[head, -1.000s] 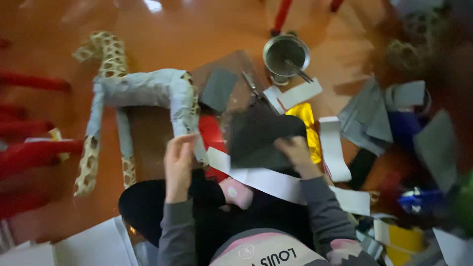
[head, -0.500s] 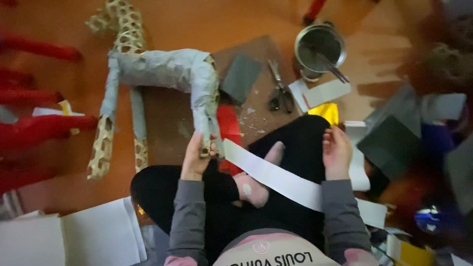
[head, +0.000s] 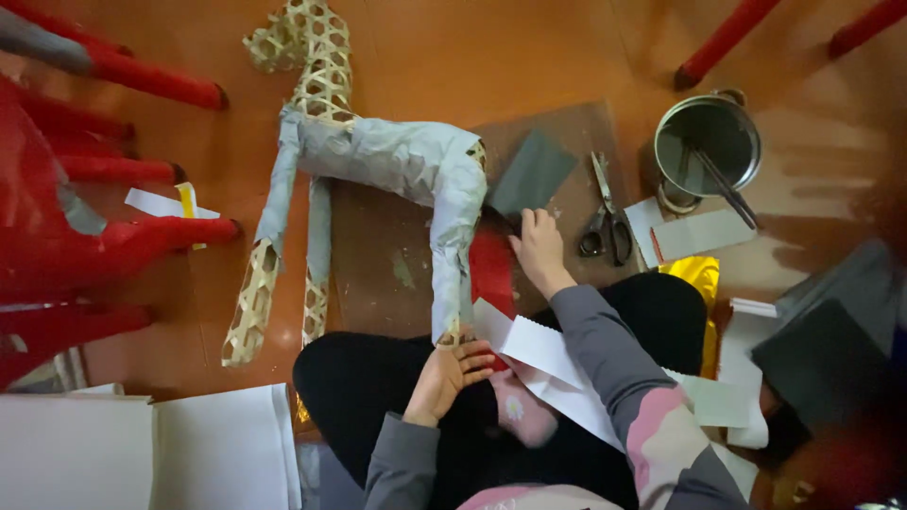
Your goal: Cutting paper strips and applying them to a giraffe model for decoration
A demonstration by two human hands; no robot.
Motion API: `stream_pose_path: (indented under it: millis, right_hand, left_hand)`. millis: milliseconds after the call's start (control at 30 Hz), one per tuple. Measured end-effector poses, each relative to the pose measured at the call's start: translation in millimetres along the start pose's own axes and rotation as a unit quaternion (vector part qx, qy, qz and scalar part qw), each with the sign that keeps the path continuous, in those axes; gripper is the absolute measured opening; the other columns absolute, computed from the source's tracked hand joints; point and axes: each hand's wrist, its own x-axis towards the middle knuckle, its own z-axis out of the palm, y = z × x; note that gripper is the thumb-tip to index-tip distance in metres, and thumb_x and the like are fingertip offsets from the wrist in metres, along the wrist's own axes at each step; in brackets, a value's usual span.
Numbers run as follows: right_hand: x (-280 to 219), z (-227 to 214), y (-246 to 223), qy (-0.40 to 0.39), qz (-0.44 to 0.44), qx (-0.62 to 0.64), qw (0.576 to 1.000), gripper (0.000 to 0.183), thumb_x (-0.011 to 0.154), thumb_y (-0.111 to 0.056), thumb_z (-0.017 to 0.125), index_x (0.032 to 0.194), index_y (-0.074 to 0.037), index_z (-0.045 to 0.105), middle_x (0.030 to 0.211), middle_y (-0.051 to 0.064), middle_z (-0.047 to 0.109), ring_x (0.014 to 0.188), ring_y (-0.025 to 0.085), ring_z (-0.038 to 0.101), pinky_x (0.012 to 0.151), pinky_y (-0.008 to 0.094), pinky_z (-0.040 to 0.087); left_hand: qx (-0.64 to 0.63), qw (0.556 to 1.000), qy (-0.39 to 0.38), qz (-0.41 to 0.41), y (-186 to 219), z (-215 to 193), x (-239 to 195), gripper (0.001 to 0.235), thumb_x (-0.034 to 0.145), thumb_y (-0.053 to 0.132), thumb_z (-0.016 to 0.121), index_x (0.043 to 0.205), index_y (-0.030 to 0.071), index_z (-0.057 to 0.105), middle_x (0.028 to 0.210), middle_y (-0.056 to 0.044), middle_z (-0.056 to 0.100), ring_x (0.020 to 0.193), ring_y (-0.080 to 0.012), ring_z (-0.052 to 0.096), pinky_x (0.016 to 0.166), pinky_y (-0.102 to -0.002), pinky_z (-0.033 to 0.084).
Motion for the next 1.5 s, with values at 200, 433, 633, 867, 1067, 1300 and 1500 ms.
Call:
stream_pose_path:
  millis: [200,433,633,867,1067,1300,1500]
  right_hand:
    - [1,-10,27,0.121,0.018,0.069,0.990,0.007,0.092,-0.018,0.061,0.098,-0.015,0.064,0.085,0.005,0.064,0.083,0.025,0.068,0.069,0.034,0.056]
    - [8,-5,30,0.082,-0.017,0.040,0.996,0.011,0.087,-0.028,0.068,0.087,-0.018,0.062,0.081,0.002,0.063,0.082,0.024,0.067,0.069,0.036,0.054]
    - [28,32,30,0.110,-0.122,-0.271,0.949,0.037,0.072,-0.034,0.078,0.095,-0.014,0.058,0.091,0.008,0.057,0.086,0.027,0.064,0.068,0.034,0.057]
    - [43,-41,41,0.076,0.009,0.055,0.996,0.013,0.082,-0.011,0.056,0.081,-0.001,0.064,0.079,0.017,0.067,0.068,0.038,0.063,0.062,0.045,0.051]
    - [-2,-122,70,-0.036,0.245,0.521,0.817,0.019,0.088,-0.015,0.070,0.079,-0.002,0.061,0.062,0.006,0.058,0.047,0.012,0.055,0.040,0.022,0.043]
    - [-104,-151,41,-0.067,0.170,0.510,0.841,0.017,0.082,-0.009,0.076,0.074,-0.004,0.062,0.055,0.007,0.062,0.047,0.009,0.060,0.043,0.017,0.045]
    - [-161,-200,-18,-0.052,0.132,0.500,0.854,0.018,0.079,-0.010,0.080,0.071,-0.008,0.065,0.050,0.002,0.055,0.050,0.004,0.048,0.043,0.016,0.037]
  left_hand:
    - [0.064,0.996,0.052,0.032,13,22,5,0.038,0.098,0.030,0.048,0.131,0.011,0.051,0.114,-0.022,0.065,0.098,-0.0373,0.068,0.083,-0.053,0.060]
    - [0.137,0.986,0.081,0.058,-2,21,9,0.037,0.097,0.024,0.058,0.129,0.006,0.054,0.110,-0.025,0.066,0.093,-0.0373,0.070,0.080,-0.052,0.062]
    - [0.142,0.982,0.099,0.072,8,39,-9,0.041,0.097,0.020,0.056,0.132,-0.002,0.051,0.111,-0.028,0.062,0.096,-0.0381,0.068,0.083,-0.053,0.060]
    - [0.111,0.990,0.066,0.062,13,36,-3,0.032,0.096,0.014,0.054,0.124,-0.001,0.055,0.102,-0.019,0.063,0.082,-0.0251,0.064,0.076,-0.036,0.056]
    - [0.216,0.970,0.049,0.098,2,40,6,0.035,0.095,0.020,0.061,0.124,0.001,0.060,0.111,-0.023,0.064,0.094,-0.0308,0.064,0.083,-0.042,0.057]
    - [0.491,0.755,0.048,0.432,11,157,-38,0.023,0.090,0.009,0.066,0.112,0.011,0.069,0.111,-0.009,0.066,0.107,-0.0268,0.065,0.092,-0.036,0.053]
    - [0.570,0.658,-0.050,0.490,17,214,-94,0.065,0.091,0.023,0.068,0.146,0.004,0.039,0.148,-0.021,0.039,0.139,-0.0438,0.033,0.114,-0.054,0.024]
